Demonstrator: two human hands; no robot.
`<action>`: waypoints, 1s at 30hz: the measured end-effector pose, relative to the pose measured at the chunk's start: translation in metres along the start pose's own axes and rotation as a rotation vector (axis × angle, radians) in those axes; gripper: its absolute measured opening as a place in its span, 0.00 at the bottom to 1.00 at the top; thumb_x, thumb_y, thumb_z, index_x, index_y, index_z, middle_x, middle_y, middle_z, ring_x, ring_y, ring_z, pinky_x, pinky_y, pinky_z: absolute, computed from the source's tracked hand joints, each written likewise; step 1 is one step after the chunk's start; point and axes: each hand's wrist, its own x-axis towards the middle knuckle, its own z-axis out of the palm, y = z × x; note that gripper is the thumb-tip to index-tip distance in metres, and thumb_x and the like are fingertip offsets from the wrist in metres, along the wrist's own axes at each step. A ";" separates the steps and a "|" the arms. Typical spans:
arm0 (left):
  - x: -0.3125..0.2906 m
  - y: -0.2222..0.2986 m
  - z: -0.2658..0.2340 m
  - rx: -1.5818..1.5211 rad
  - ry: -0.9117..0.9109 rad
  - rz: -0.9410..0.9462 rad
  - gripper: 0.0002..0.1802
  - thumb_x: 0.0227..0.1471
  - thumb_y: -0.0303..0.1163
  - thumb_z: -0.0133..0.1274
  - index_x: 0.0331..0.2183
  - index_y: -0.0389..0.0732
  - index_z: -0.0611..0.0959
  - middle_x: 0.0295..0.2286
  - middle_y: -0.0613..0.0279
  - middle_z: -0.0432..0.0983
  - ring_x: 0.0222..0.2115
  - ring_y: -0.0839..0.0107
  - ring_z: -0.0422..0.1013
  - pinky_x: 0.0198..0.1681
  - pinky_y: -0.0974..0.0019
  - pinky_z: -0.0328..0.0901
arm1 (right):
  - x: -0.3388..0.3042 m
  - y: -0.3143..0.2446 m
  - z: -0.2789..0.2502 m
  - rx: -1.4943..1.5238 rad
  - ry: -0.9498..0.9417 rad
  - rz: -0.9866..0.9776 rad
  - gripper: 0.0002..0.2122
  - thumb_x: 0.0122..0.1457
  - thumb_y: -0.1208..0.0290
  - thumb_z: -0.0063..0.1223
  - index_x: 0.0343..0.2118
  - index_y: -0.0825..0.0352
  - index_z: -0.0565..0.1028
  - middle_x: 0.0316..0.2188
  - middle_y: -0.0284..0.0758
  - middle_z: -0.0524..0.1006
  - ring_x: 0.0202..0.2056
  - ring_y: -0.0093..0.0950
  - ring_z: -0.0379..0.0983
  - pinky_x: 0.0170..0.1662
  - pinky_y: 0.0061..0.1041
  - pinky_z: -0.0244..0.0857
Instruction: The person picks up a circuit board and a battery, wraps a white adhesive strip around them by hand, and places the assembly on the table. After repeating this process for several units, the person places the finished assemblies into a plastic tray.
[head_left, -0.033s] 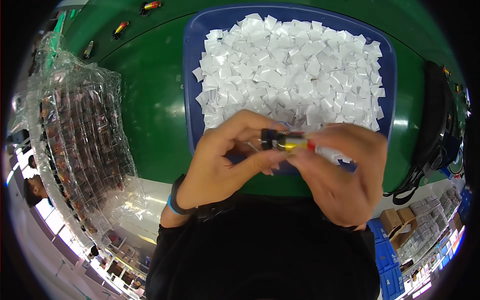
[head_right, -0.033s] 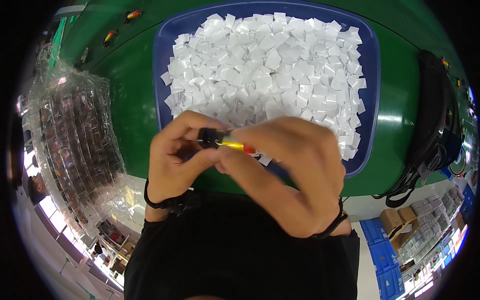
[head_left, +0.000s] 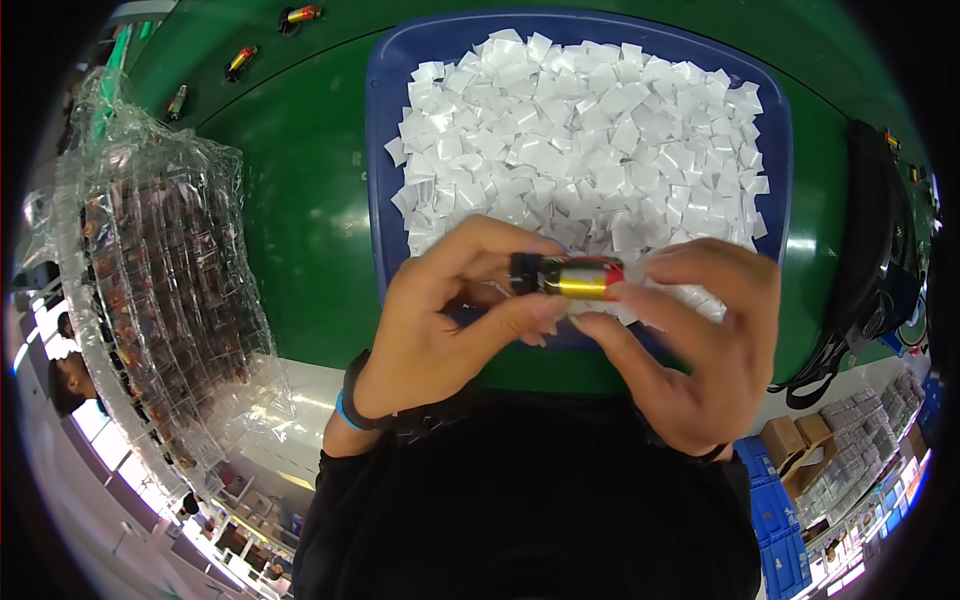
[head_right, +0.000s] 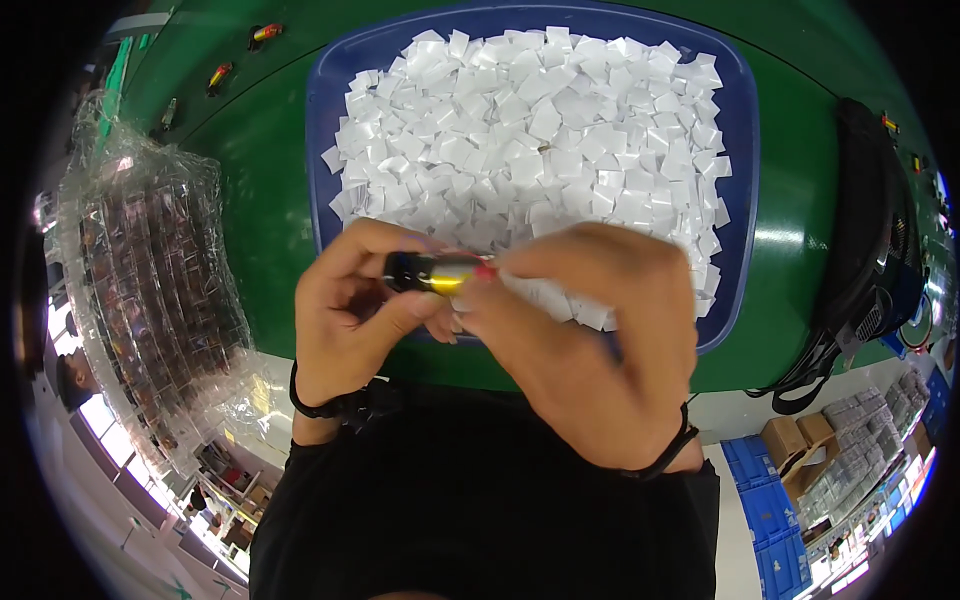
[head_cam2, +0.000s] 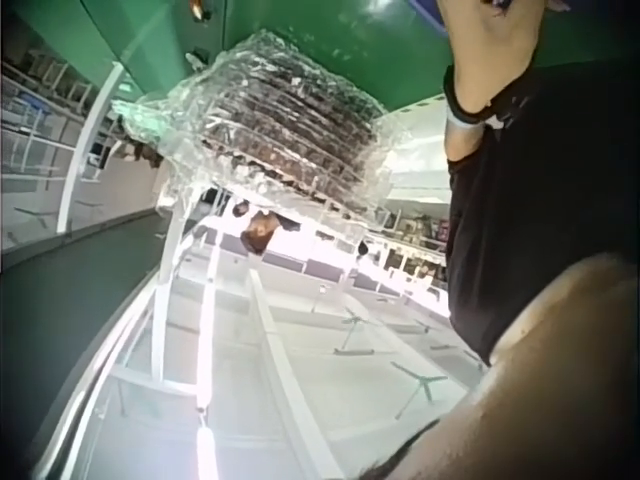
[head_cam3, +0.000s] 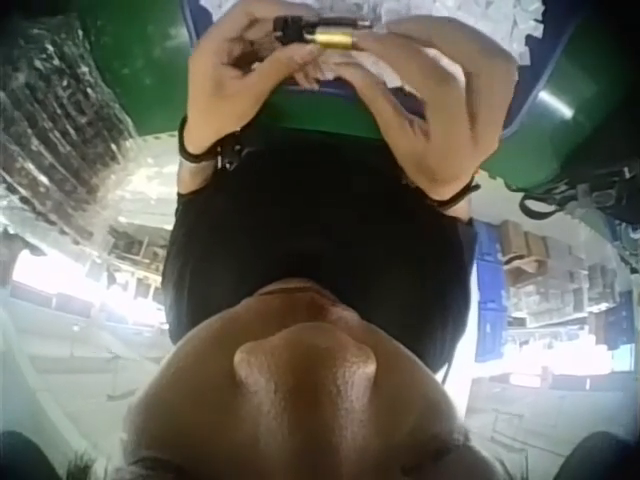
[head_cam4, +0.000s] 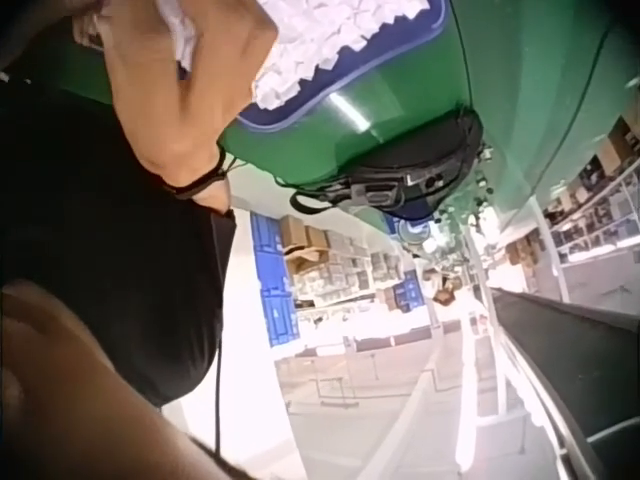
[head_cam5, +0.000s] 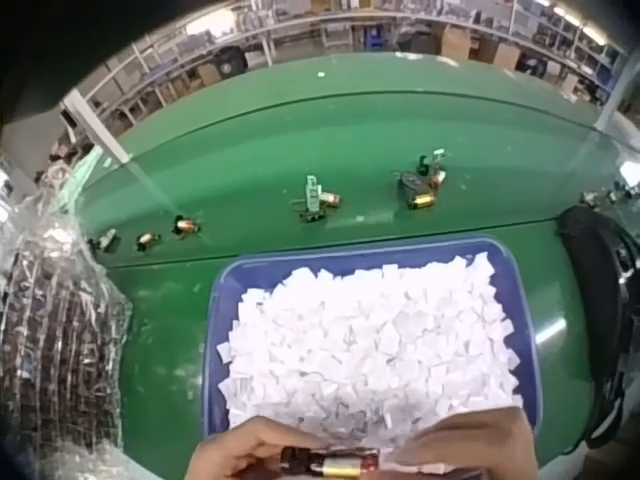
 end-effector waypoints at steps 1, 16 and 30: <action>0.000 -0.003 -0.001 0.003 -0.006 0.003 0.20 0.55 0.22 0.59 0.48 0.33 0.74 0.38 0.52 0.81 0.32 0.74 0.78 0.34 0.72 0.73 | 0.002 -0.002 -0.008 0.053 -0.037 0.162 0.12 0.43 0.77 0.71 0.33 0.70 0.81 0.26 0.38 0.81 0.34 0.32 0.77 0.33 0.27 0.73; 0.001 -0.010 -0.006 0.355 -0.044 0.375 0.22 0.48 0.21 0.65 0.45 0.31 0.78 0.42 0.48 0.81 0.40 0.66 0.80 0.41 0.67 0.75 | -0.020 -0.003 0.013 0.507 -0.076 0.457 0.08 0.55 0.80 0.63 0.36 0.74 0.77 0.23 0.38 0.79 0.21 0.22 0.75 0.23 0.16 0.64; 0.003 0.009 -0.001 0.641 -0.020 0.331 0.16 0.49 0.23 0.65 0.42 0.33 0.81 0.38 0.53 0.82 0.35 0.69 0.79 0.38 0.70 0.73 | -0.016 0.002 0.013 0.592 -0.220 0.649 0.05 0.61 0.80 0.56 0.38 0.74 0.78 0.24 0.37 0.80 0.22 0.20 0.75 0.24 0.17 0.66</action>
